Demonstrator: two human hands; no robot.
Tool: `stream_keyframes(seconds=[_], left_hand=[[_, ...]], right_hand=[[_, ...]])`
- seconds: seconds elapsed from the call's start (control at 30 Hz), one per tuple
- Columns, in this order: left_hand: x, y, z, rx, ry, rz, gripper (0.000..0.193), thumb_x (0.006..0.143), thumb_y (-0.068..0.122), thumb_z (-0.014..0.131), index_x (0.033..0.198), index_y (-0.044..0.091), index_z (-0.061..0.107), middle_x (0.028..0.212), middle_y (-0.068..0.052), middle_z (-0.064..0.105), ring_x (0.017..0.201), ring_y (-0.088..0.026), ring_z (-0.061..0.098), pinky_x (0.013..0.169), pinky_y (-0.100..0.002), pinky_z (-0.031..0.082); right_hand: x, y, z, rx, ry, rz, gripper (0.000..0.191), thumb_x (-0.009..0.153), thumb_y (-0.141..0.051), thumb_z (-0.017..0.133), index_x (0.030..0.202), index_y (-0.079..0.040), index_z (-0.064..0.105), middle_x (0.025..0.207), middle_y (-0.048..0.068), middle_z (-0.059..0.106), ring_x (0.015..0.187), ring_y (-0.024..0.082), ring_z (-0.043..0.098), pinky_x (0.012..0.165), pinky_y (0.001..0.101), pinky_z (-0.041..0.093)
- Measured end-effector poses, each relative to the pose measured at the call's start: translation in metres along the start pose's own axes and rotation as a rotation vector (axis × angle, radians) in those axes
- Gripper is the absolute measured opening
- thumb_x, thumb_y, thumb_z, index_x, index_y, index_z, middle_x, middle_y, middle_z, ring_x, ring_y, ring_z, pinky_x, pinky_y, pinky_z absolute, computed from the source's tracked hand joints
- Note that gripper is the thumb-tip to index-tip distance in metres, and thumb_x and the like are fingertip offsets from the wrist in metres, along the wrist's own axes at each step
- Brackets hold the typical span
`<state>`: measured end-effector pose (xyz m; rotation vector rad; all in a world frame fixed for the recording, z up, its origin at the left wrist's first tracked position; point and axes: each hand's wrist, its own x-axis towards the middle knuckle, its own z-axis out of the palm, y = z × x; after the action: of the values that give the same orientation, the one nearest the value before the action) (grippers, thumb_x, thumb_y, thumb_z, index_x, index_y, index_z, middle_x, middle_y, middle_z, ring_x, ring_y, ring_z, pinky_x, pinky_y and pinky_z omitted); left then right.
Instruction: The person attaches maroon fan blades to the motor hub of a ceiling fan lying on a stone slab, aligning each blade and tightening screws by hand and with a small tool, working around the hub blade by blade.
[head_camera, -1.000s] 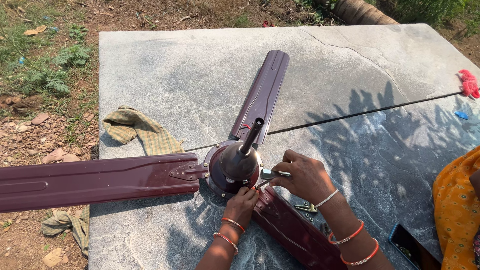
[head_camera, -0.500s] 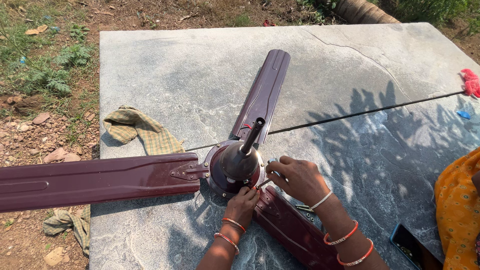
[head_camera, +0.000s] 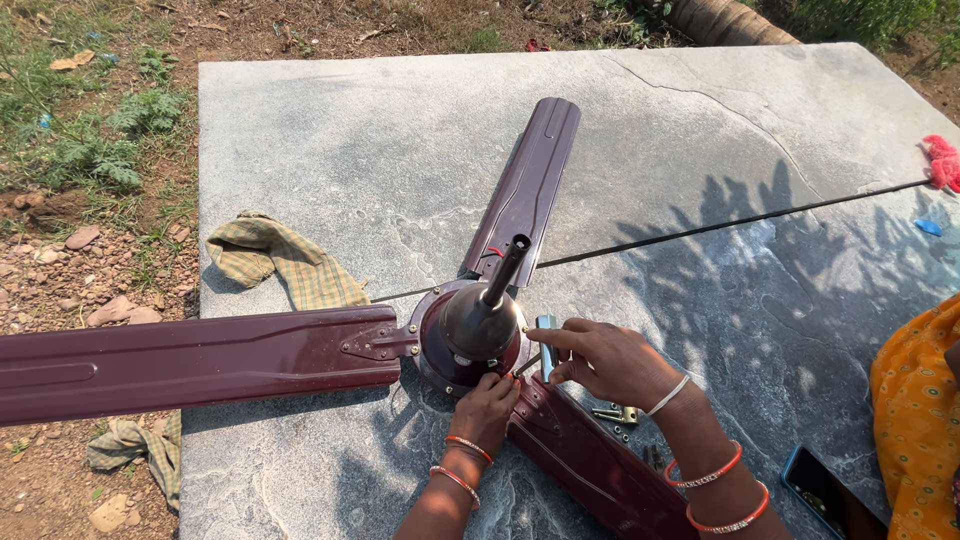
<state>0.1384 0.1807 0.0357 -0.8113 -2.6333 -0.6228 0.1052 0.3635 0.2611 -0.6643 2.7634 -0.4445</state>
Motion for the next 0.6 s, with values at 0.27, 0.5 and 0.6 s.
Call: stream_keyframes(seconds=[0.27,0.5,0.6], left_hand=[[-0.001,0.002,0.0,-0.054,0.02,-0.03,0.033,0.084,0.005,0.063,0.115,0.005,0.071,0.109,-0.002,0.068,0.111,-0.02,0.062,0.085,-0.032,0.057],[-0.001,0.003,0.001,-0.059,0.033,-0.04,0.032,0.085,0.005,0.061,0.115,0.006,0.071,0.113,-0.001,0.069,0.11,-0.02,0.062,0.083,-0.033,0.057],[-0.002,0.003,0.002,-0.057,0.033,-0.033,0.032,0.085,0.005,0.061,0.115,0.005,0.071,0.113,-0.001,0.069,0.11,-0.02,0.062,0.084,-0.032,0.057]], right_hand=[[0.002,0.01,0.011,-0.009,0.042,0.023,0.06,0.086,-0.027,0.071,0.144,-0.034,0.058,0.1,0.002,0.069,0.084,0.023,0.074,0.07,0.0403,0.058],[0.008,0.008,0.02,-0.169,0.171,0.036,0.039,0.091,-0.029,0.065,0.13,-0.031,0.065,0.098,-0.003,0.073,0.079,0.021,0.074,0.063,0.0359,0.059],[0.008,0.002,0.019,-0.204,0.243,0.025,0.032,0.091,-0.034,0.066,0.122,-0.027,0.069,0.095,-0.003,0.073,0.076,0.022,0.073,0.063,0.036,0.058]])
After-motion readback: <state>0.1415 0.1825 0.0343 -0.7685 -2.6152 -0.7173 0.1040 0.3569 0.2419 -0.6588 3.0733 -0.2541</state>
